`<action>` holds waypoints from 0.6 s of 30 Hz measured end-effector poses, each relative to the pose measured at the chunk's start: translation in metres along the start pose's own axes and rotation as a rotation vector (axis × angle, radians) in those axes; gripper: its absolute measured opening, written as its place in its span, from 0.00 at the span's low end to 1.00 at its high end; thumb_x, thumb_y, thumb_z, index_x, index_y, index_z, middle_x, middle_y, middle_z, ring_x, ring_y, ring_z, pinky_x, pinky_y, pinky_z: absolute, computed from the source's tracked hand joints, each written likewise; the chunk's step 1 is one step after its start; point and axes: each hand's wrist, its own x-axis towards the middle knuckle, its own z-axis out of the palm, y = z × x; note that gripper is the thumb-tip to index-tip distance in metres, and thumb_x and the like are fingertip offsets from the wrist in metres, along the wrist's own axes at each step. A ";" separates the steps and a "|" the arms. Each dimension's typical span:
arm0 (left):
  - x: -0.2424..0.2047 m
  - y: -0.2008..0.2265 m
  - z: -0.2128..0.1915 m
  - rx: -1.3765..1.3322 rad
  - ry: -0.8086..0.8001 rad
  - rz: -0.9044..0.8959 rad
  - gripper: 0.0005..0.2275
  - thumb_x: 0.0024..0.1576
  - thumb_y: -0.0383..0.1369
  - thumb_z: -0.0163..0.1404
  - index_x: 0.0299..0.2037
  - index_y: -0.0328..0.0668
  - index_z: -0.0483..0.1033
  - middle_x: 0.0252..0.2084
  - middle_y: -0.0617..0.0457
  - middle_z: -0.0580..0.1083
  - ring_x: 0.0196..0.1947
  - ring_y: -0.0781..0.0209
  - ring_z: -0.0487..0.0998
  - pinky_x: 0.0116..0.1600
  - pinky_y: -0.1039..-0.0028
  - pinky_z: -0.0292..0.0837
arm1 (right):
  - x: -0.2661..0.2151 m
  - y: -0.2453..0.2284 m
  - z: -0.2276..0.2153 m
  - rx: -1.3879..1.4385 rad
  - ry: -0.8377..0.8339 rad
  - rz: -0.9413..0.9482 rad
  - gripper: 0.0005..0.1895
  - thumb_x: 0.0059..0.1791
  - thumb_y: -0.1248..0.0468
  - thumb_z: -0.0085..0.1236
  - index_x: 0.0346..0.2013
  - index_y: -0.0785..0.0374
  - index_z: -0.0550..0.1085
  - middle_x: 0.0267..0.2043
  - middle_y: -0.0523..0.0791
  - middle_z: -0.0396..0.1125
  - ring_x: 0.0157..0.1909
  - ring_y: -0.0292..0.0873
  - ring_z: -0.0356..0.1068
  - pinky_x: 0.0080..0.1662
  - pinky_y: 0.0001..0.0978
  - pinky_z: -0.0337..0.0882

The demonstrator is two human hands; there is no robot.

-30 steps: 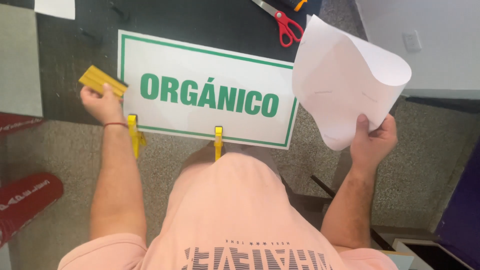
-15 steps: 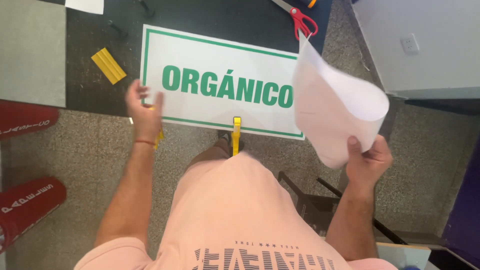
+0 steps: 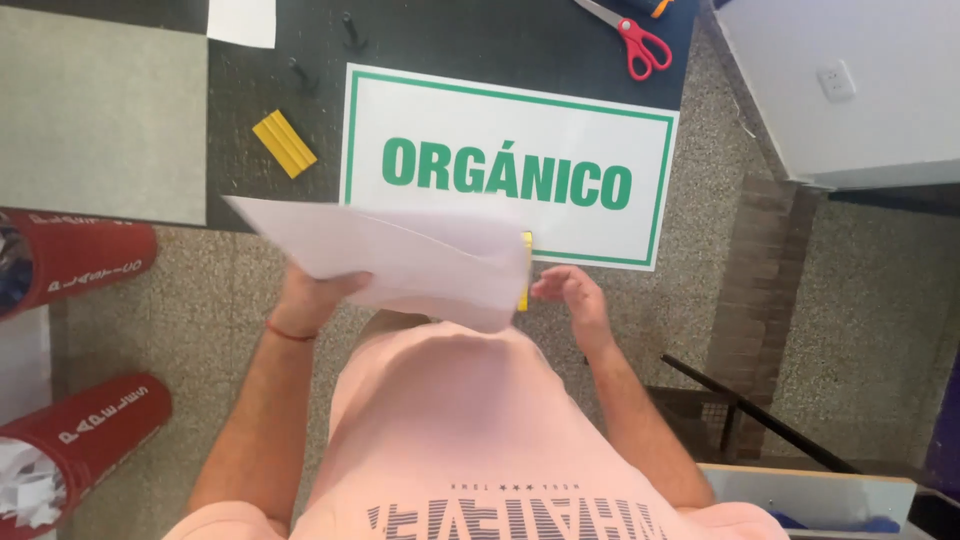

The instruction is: The person applies a green and white 'ORGÁNICO' sticker to a dark work surface using yellow clips to hold it in place. They use a yellow squeegee to smooth the sticker and remove air bubbles, then peel off the backing paper. Finally, they remove the clips and lift the finished sticker from the surface.

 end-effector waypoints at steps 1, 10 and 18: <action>0.017 0.011 -0.028 -0.002 -0.022 0.011 0.39 0.44 0.14 0.73 0.70 0.38 0.78 0.63 0.46 0.81 0.60 0.58 0.80 0.65 0.59 0.82 | 0.005 0.001 0.008 0.001 0.018 -0.017 0.44 0.59 0.25 0.46 0.59 0.64 0.79 0.49 0.51 0.82 0.53 0.48 0.82 0.59 0.45 0.77; 0.132 0.031 -0.189 -0.502 0.600 -0.067 0.16 0.67 0.31 0.70 0.63 0.44 0.85 0.60 0.40 0.88 0.64 0.37 0.91 0.77 0.42 0.89 | 0.055 0.128 0.053 -0.483 0.164 0.881 0.64 0.43 0.31 0.83 0.81 0.62 0.65 0.79 0.54 0.66 0.79 0.54 0.67 0.76 0.57 0.68; 0.110 -0.072 -0.204 0.807 1.104 -0.122 0.46 0.65 0.57 0.77 0.73 0.31 0.58 0.62 0.41 0.65 0.62 0.41 0.70 0.70 0.51 0.69 | 0.092 0.218 0.038 -0.412 0.461 0.701 0.12 0.40 0.55 0.74 0.35 0.56 0.86 0.32 0.41 0.77 0.35 0.38 0.73 0.37 0.38 0.70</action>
